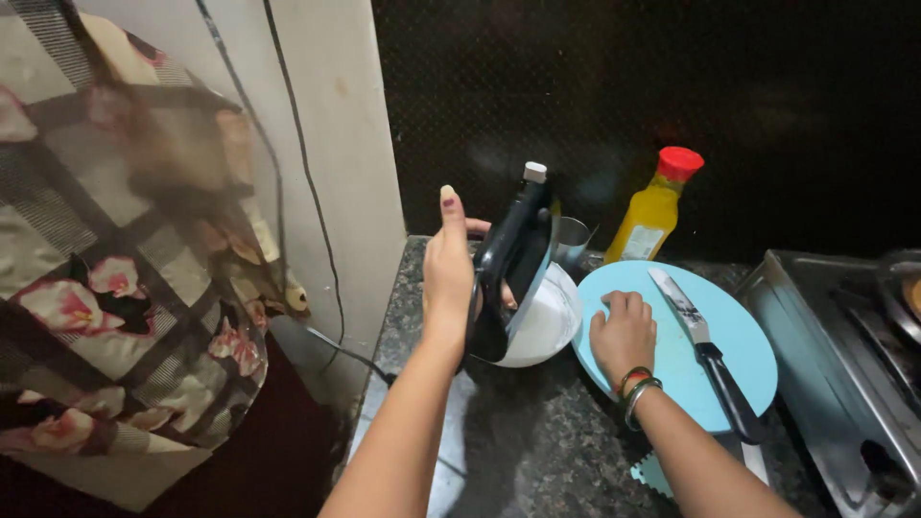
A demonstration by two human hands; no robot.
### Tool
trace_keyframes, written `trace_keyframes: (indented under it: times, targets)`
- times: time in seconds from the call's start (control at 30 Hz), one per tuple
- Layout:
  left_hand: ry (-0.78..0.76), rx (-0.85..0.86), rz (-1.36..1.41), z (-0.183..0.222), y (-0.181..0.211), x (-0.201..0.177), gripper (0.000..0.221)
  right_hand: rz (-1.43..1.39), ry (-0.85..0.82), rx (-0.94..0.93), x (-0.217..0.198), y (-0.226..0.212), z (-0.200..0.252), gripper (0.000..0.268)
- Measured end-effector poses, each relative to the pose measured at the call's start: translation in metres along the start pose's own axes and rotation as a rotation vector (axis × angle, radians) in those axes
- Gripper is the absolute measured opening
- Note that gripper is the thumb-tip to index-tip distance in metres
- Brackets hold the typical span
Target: The person holds a hand mixer over a bowl of white liquid and then lowers the beaters into the bowl to whip the substance.
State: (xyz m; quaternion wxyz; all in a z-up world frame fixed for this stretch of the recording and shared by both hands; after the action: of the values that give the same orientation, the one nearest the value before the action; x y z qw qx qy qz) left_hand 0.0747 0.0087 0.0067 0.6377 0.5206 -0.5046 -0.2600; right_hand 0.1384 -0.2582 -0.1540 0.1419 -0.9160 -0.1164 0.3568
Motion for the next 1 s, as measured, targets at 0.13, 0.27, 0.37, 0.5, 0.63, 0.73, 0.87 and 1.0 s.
trace_keyframes:
  times: [0.13, 0.27, 0.37, 0.5, 0.63, 0.73, 0.87, 1.0]
  targets:
    - [-0.008, 0.024, -0.014, 0.024, -0.003, 0.002, 0.085, -0.117, -0.007, 0.006, 0.017, 0.029, -0.011, 0.027]
    - [0.06, 0.042, -0.088, 0.049, 0.005, 0.001, 0.082, -0.548, -0.258, 0.281, 0.05, 0.069, -0.044, 0.03]
    - [0.109, 0.051, -0.125, 0.052, 0.009, 0.008, 0.078, -0.948, -0.424, 0.598, 0.001, 0.017, -0.076, 0.033]
    - [0.177, 0.142, -0.21, 0.057, 0.007, 0.022, 0.068, -1.183, -0.638, 0.813, -0.073, -0.072, -0.102, 0.043]
    - [0.129, 0.168, -0.18, 0.069, 0.004, 0.034, 0.059, -1.247, -0.86, 0.773, -0.092, -0.123, -0.1, 0.045]
    - [0.119, 0.166, -0.331, 0.067, -0.015, 0.039, 0.054, -1.303, -0.974, 0.684, -0.086, -0.132, -0.098, 0.031]
    - [0.148, 0.349, -0.45, 0.07, 0.002, 0.037, 0.049, -1.235, -0.96, 0.64, -0.089, -0.143, -0.101, 0.028]
    - [0.047, 0.125, -0.387, 0.068, 0.025, 0.028, 0.041, -0.971, -0.932, 0.642, -0.088, -0.142, -0.105, 0.034]
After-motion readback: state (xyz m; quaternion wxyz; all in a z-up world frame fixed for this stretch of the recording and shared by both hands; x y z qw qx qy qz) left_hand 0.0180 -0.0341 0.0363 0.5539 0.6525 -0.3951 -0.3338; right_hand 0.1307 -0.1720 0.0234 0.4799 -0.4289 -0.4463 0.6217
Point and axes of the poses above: each hand's wrist, its own z-axis away from the middle knuckle, its own x-axis out of the palm, y = z × x, the point moved 7 cm from there along -z, towards the middle knuckle, and after that the axes turned 13 degrees about y, right-handed, at the moved point
